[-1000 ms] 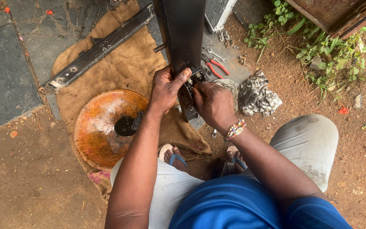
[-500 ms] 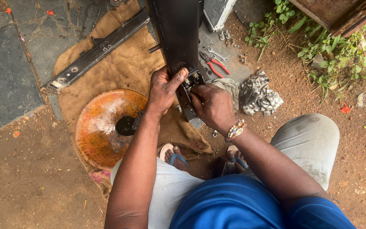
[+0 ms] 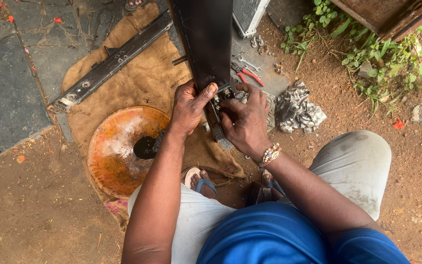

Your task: The person sits on the ground and works on a metal frame, repeatedly inserting and adjusting small metal components into a slot. They use a rag to wipe the components and occasionally dip a rag into a bowl of dark liquid to apply it to the frame.

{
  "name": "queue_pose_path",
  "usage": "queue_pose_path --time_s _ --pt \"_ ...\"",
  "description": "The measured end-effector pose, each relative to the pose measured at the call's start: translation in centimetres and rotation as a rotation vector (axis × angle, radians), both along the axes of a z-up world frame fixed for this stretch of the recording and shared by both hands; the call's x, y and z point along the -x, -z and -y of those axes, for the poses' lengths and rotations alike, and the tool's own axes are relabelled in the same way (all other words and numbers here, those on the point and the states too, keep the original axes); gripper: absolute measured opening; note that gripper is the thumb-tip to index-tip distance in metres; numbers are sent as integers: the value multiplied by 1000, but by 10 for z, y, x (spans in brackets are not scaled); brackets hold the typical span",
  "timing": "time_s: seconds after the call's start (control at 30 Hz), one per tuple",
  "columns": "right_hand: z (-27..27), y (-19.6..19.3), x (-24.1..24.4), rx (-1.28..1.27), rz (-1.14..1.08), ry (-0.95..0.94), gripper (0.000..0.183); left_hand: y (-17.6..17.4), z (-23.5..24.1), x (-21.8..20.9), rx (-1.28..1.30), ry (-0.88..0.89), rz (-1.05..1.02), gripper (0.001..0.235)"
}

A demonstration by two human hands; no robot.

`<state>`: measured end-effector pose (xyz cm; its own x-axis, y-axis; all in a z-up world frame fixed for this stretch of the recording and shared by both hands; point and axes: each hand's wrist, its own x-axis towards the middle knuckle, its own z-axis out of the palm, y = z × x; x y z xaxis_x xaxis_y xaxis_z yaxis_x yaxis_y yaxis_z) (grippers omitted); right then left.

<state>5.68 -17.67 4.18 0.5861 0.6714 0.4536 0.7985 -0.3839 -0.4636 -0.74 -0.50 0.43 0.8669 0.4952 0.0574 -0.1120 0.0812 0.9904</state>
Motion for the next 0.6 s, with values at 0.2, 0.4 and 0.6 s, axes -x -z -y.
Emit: queue_pose_path --time_s 0.2,0.4,0.6 --pt "4 16 -3 -115 -221 -93 27 5 1 -2 17 5 15 40" --pt "4 26 -17 -19 -212 -179 21 7 0 0 -93 -31 -53 38" --pt "6 26 -9 -74 -254 -106 21 5 3 -1 -21 6 17 39"
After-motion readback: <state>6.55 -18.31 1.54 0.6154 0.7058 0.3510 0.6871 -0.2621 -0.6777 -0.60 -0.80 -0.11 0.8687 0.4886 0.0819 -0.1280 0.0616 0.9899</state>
